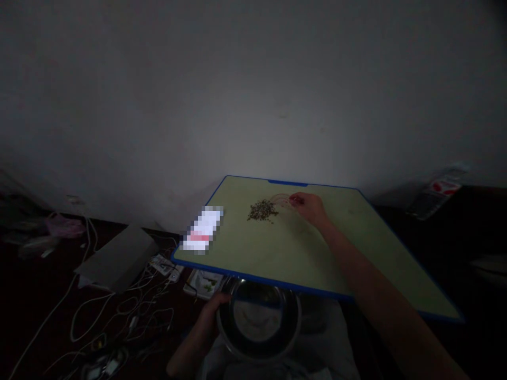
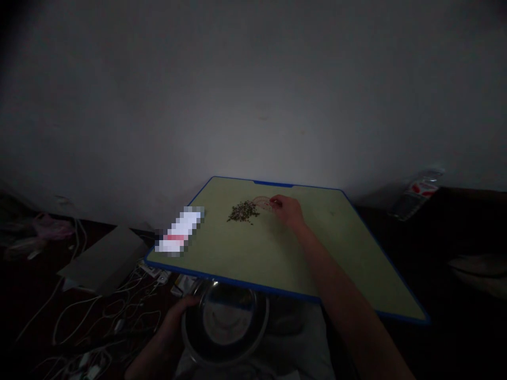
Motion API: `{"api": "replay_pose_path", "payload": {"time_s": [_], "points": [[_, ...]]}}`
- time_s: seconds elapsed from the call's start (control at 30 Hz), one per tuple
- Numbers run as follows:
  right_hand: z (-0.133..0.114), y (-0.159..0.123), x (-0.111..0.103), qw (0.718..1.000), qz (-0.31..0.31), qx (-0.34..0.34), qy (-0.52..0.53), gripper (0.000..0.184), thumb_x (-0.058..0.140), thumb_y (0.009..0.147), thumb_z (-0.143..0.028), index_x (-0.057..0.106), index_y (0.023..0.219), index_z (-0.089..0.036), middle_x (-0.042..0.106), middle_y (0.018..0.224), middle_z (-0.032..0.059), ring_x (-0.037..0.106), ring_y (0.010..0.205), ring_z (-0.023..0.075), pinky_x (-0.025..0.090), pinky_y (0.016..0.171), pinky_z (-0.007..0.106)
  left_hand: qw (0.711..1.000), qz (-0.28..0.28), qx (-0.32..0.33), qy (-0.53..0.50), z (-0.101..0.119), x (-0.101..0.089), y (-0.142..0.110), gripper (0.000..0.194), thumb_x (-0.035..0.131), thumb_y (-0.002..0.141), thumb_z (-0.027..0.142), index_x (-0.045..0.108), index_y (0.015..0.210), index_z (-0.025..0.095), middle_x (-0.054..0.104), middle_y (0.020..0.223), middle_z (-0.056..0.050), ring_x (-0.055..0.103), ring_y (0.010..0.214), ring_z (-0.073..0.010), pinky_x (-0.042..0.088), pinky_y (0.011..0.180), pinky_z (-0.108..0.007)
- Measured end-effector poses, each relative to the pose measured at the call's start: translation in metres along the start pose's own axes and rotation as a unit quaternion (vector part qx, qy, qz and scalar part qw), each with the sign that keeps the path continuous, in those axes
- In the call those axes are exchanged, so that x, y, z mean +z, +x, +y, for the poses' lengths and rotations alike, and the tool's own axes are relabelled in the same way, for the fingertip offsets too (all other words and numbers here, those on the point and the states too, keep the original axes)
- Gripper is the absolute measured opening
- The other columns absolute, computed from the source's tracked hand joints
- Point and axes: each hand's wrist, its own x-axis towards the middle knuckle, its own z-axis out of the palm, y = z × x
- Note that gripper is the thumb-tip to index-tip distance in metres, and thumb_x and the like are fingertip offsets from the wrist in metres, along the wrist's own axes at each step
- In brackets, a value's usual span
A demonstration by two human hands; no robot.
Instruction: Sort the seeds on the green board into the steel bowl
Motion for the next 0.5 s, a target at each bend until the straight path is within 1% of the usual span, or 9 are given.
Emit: {"api": "replay_pose_path", "payload": {"time_s": [0.1, 0.23, 0.4, 0.5], "points": [[0.009, -0.008, 0.006, 1.0, -0.005, -0.012, 0.011, 0.023, 0.052, 0.08, -0.027, 0.069, 0.093, -0.02, 0.071, 0.081, 0.0047, 0.064, 0.074, 0.0181, 0.046, 0.068, 0.027, 1.0, 0.017, -0.007, -0.002, 0.0, -0.002, 0.0, 0.01, 0.061, 0.066, 0.02, 0.069, 0.064, 0.014, 0.072, 0.057, -0.006, 0.069, 0.07, -0.0271, 0.048, 0.075, -0.038], [0.013, -0.015, 0.002, 0.999, 0.007, -0.038, -0.011, 0.023, 0.05, 0.082, -0.026, 0.069, 0.094, -0.021, 0.071, 0.09, 0.0058, 0.064, 0.082, 0.0194, 0.046, 0.073, 0.027, 1.0, 0.029, -0.012, -0.002, 0.0, 0.0, -0.003, 0.009, 0.062, 0.065, 0.02, 0.068, 0.059, 0.015, 0.071, 0.054, -0.005, 0.069, 0.069, -0.0271, 0.048, 0.075, -0.038], [0.009, -0.014, 0.0, 0.996, -0.039, -0.06, -0.049, 0.025, 0.048, 0.084, -0.027, 0.069, 0.096, -0.021, 0.07, 0.096, 0.007, 0.063, 0.088, 0.0214, 0.045, 0.076, 0.029, 1.0, 0.025, 0.008, 0.01, 0.004, 0.007, -0.007, 0.012, 0.062, 0.063, 0.017, 0.067, 0.053, 0.015, 0.07, 0.051, -0.004, 0.068, 0.061, -0.0242, 0.048, 0.067, -0.033], [0.006, -0.014, 0.001, 0.995, -0.052, -0.073, -0.044, 0.025, 0.048, 0.083, -0.026, 0.069, 0.095, -0.021, 0.07, 0.096, 0.0074, 0.063, 0.087, 0.0206, 0.044, 0.076, 0.028, 1.0, 0.014, 0.002, 0.01, 0.005, 0.007, -0.007, 0.012, 0.062, 0.064, 0.018, 0.068, 0.054, 0.015, 0.07, 0.051, -0.005, 0.067, 0.06, -0.0252, 0.048, 0.068, -0.035]]}}
